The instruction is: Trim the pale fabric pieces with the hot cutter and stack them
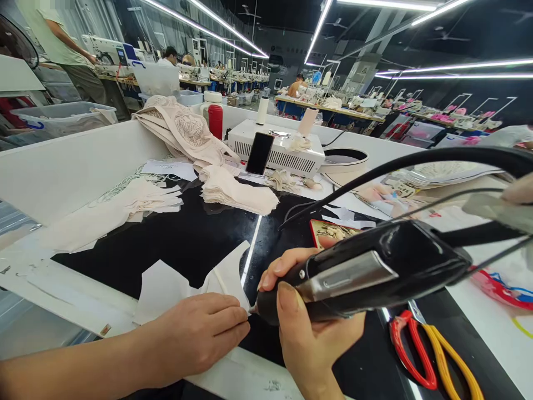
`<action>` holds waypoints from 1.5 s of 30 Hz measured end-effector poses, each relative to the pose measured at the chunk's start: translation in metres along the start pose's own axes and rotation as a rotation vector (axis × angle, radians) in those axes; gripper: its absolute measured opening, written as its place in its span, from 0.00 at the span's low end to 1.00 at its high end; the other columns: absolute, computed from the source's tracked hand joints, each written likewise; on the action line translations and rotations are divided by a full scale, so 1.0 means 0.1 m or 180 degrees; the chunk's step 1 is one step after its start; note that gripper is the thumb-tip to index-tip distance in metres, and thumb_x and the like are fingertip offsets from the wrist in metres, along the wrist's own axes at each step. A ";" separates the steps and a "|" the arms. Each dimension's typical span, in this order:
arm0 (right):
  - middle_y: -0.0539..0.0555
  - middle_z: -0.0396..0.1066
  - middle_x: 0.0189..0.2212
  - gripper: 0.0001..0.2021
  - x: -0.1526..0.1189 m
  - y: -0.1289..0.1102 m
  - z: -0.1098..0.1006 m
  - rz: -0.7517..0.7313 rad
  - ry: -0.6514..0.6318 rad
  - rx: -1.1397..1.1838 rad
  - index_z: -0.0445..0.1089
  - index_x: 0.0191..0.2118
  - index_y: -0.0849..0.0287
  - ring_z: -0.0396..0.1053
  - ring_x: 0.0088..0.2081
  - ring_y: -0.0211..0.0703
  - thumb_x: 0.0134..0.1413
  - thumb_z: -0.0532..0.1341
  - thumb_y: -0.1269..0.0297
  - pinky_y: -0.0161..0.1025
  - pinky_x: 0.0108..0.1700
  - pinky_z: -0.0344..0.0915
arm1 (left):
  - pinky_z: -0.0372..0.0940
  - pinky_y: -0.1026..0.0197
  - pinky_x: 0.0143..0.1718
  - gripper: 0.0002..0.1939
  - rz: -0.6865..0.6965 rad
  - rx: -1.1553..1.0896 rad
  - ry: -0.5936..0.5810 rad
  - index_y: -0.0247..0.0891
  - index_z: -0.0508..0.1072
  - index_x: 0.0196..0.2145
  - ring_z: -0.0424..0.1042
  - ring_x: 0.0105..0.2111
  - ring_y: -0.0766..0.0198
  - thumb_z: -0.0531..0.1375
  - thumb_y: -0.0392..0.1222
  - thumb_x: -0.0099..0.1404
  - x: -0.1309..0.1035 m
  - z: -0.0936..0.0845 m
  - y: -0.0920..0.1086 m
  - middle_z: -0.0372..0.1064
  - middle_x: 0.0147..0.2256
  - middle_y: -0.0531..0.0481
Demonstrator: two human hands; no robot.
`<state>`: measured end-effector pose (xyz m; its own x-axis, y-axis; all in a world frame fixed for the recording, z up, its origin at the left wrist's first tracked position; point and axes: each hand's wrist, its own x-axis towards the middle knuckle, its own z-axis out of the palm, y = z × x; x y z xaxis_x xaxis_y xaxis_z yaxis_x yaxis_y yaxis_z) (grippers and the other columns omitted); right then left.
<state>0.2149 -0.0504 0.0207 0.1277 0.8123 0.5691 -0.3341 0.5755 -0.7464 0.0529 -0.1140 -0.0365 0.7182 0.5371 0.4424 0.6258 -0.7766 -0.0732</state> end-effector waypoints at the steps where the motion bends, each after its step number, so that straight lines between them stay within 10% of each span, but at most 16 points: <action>1: 0.45 0.74 0.29 0.21 0.00 0.00 0.00 -0.0006 -0.0005 -0.0004 0.70 0.52 0.51 0.71 0.22 0.41 0.56 0.74 0.62 0.41 0.22 0.74 | 0.72 0.61 0.42 0.08 0.0038 0.0003 -0.0030 0.35 0.74 0.41 0.74 0.39 0.61 0.58 0.25 0.75 0.00 0.01 -0.01 0.74 0.38 0.46; 45: 0.42 0.75 0.26 0.21 0.16 0.04 0.09 -0.0022 0.0171 -0.0071 0.68 0.48 0.52 0.68 0.20 0.41 0.50 0.73 0.65 0.39 0.21 0.71 | 0.72 0.46 0.61 0.09 -0.0716 -0.0486 0.0452 0.38 0.77 0.51 0.77 0.55 0.53 0.57 0.37 0.81 -0.16 0.25 -0.10 0.76 0.55 0.42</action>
<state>0.2072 -0.0355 0.0301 0.1800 0.8119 0.5553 -0.3122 0.5825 -0.7505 0.0432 -0.1062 -0.0653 0.5103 0.6582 0.5535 0.7036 -0.6896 0.1713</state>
